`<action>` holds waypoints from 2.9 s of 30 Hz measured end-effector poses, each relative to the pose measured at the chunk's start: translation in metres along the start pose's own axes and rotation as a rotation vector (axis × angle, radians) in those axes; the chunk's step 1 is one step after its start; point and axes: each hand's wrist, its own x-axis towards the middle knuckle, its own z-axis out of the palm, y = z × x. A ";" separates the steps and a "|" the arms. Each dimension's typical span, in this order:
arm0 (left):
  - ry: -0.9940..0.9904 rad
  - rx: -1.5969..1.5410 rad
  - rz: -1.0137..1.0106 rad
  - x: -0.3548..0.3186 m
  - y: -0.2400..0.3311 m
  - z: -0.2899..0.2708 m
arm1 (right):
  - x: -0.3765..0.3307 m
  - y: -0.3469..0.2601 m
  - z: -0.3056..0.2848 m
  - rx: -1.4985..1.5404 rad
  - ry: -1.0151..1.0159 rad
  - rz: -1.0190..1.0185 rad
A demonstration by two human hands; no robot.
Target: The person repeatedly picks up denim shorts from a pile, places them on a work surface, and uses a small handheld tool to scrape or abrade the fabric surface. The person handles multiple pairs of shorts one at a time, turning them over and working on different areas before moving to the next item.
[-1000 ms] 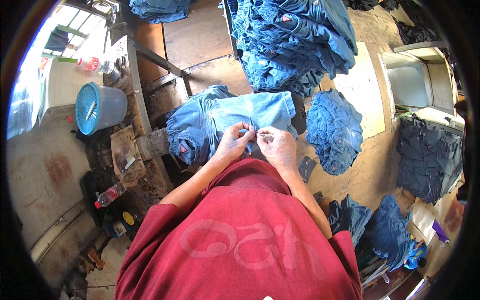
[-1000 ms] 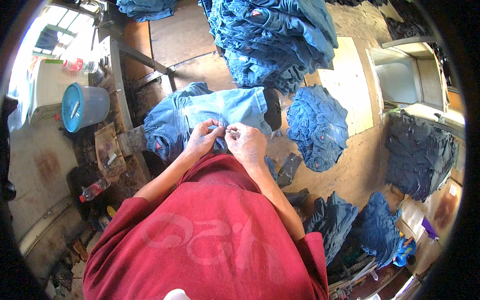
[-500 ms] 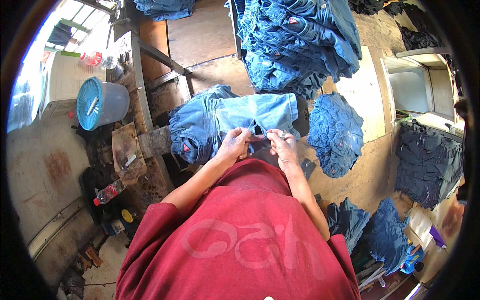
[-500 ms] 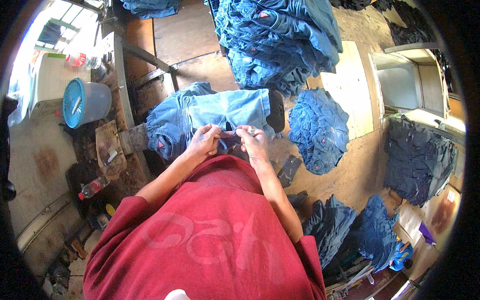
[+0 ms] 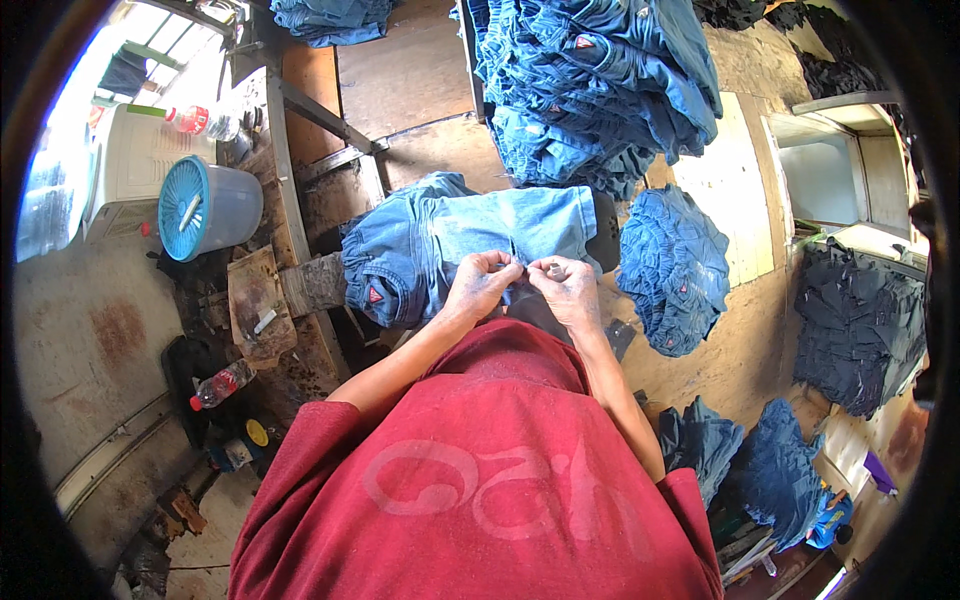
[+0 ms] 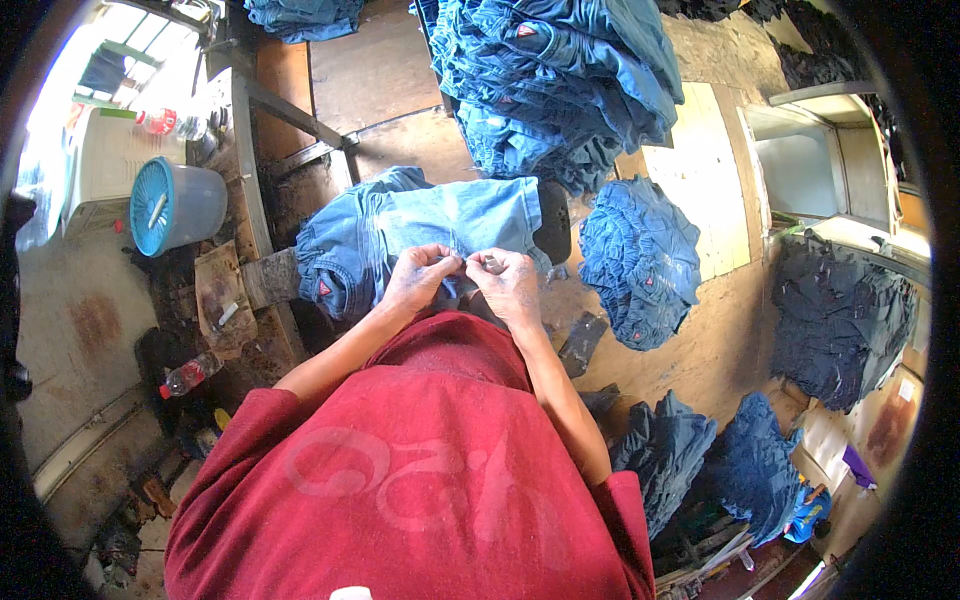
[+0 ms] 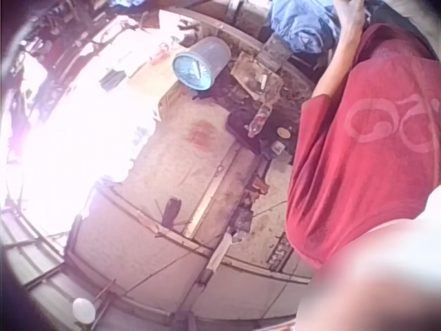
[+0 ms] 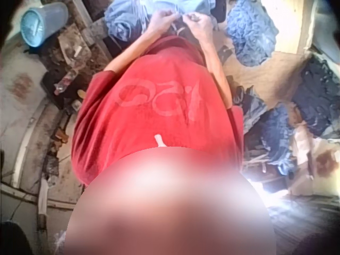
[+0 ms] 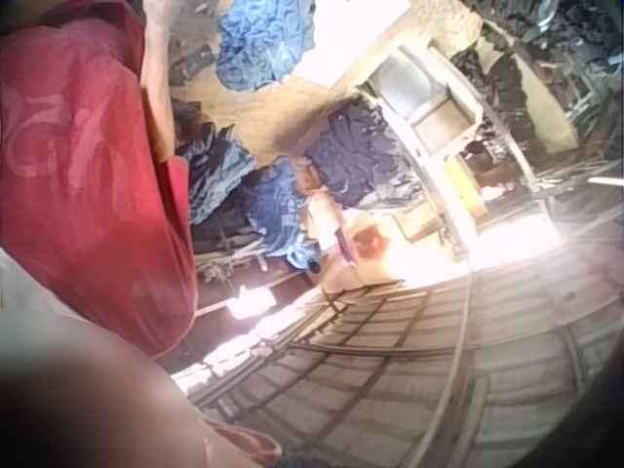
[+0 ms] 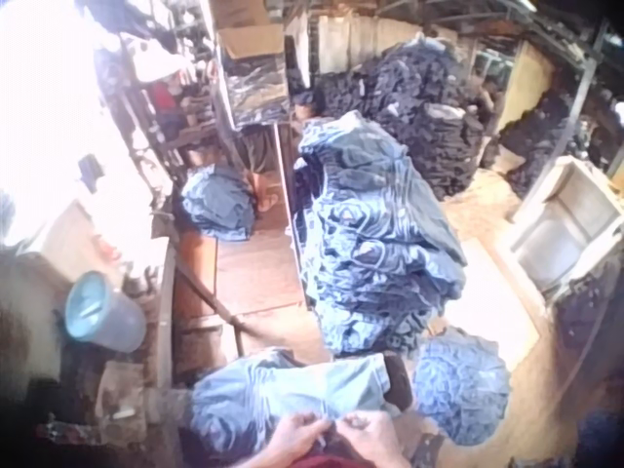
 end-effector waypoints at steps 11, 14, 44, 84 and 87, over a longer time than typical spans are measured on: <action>-0.046 -0.160 -0.177 -0.005 0.000 -0.011 | -0.004 0.011 0.001 0.336 0.014 0.216; -0.076 -0.091 -0.190 -0.005 0.010 -0.011 | -0.002 0.006 -0.001 0.232 -0.008 0.157; 0.091 -0.184 -0.064 -0.001 -0.021 -0.005 | 0.002 0.021 0.005 0.395 -0.121 0.233; -0.091 0.199 -0.178 0.002 0.017 -0.006 | -0.003 0.012 -0.009 -0.251 0.111 -0.193; -0.038 0.064 -0.204 -0.002 0.017 -0.008 | -0.004 0.013 -0.010 -0.208 0.120 -0.186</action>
